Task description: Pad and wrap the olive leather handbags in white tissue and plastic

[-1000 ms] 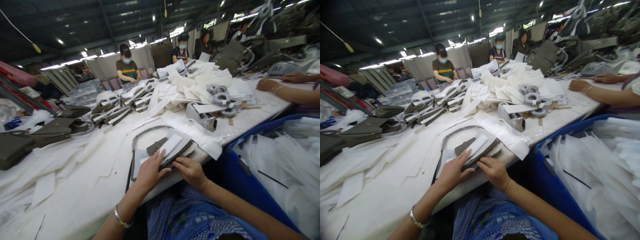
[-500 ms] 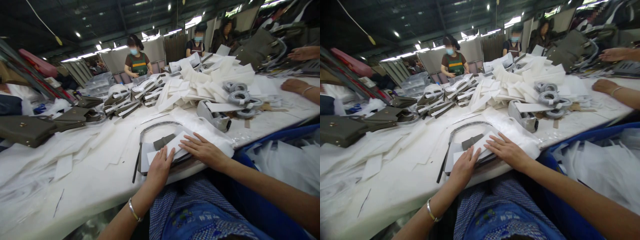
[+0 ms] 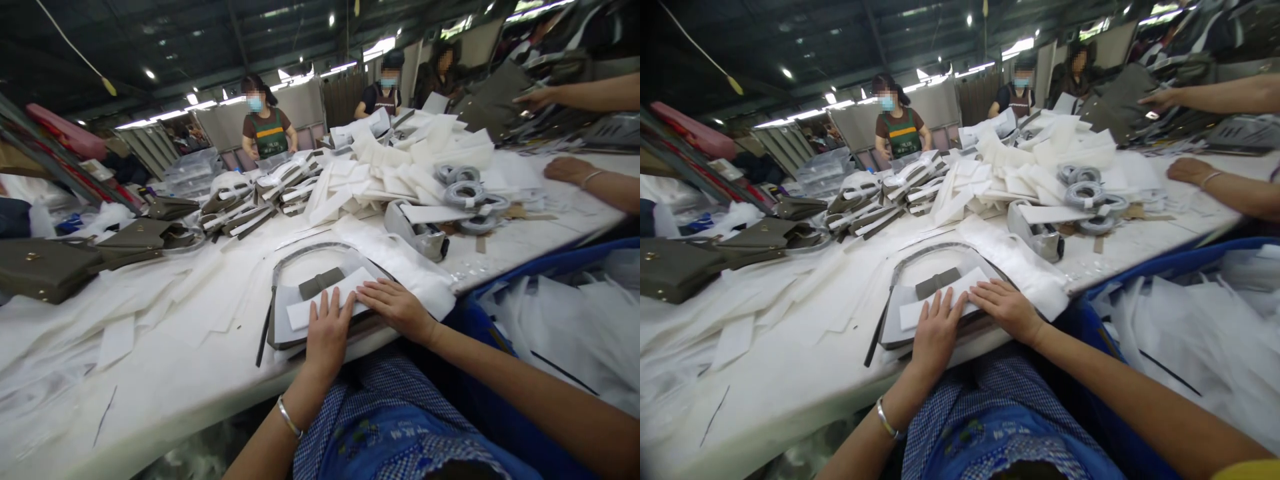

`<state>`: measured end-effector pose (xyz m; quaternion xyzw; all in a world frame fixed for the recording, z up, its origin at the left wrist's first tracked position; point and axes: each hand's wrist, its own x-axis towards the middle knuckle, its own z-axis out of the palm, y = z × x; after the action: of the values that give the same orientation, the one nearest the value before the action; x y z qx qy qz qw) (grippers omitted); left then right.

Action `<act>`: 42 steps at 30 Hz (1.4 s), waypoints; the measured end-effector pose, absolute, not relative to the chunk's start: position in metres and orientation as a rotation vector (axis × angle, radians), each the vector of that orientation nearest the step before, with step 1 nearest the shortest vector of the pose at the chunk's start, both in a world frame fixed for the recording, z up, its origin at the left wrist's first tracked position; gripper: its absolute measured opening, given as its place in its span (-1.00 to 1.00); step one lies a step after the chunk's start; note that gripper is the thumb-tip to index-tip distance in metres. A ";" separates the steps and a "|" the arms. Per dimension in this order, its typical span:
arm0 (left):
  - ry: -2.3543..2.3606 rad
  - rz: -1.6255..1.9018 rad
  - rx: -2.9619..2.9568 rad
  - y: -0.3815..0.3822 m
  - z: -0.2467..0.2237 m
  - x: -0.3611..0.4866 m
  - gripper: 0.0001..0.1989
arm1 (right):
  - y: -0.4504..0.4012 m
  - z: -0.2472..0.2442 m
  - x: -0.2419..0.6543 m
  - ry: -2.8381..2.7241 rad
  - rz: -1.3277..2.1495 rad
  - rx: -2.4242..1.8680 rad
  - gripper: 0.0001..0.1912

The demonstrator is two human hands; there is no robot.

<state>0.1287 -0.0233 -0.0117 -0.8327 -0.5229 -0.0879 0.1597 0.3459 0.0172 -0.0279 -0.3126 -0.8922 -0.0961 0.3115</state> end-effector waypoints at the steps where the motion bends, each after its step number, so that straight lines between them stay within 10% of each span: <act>1: -1.479 -0.269 -2.366 -0.024 -0.015 0.128 -0.43 | 0.012 -0.027 0.347 -2.335 -0.224 -0.820 -0.50; 16: -1.447 -0.393 -2.354 -0.025 -0.022 0.123 -0.41 | -0.044 -0.033 0.351 -0.740 1.488 -1.036 -0.61; 21: -1.404 -0.441 -2.338 -0.026 -0.020 0.115 -0.45 | -0.030 -0.026 0.344 -0.643 1.612 -0.990 -0.86; 35: -1.455 -0.657 -2.265 -0.039 -0.034 0.107 -0.20 | -0.047 0.016 0.285 -0.814 1.520 -0.811 -0.44; 42: -1.438 -0.690 -2.233 -0.033 -0.032 0.097 -0.23 | -0.037 -0.005 0.320 -1.341 1.346 -0.968 -0.54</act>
<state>0.0967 -0.0332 -0.0316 -0.7977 -0.5138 -0.2466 0.1971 0.3197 -0.0375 -0.0047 -0.3974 -0.5503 0.5526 0.4835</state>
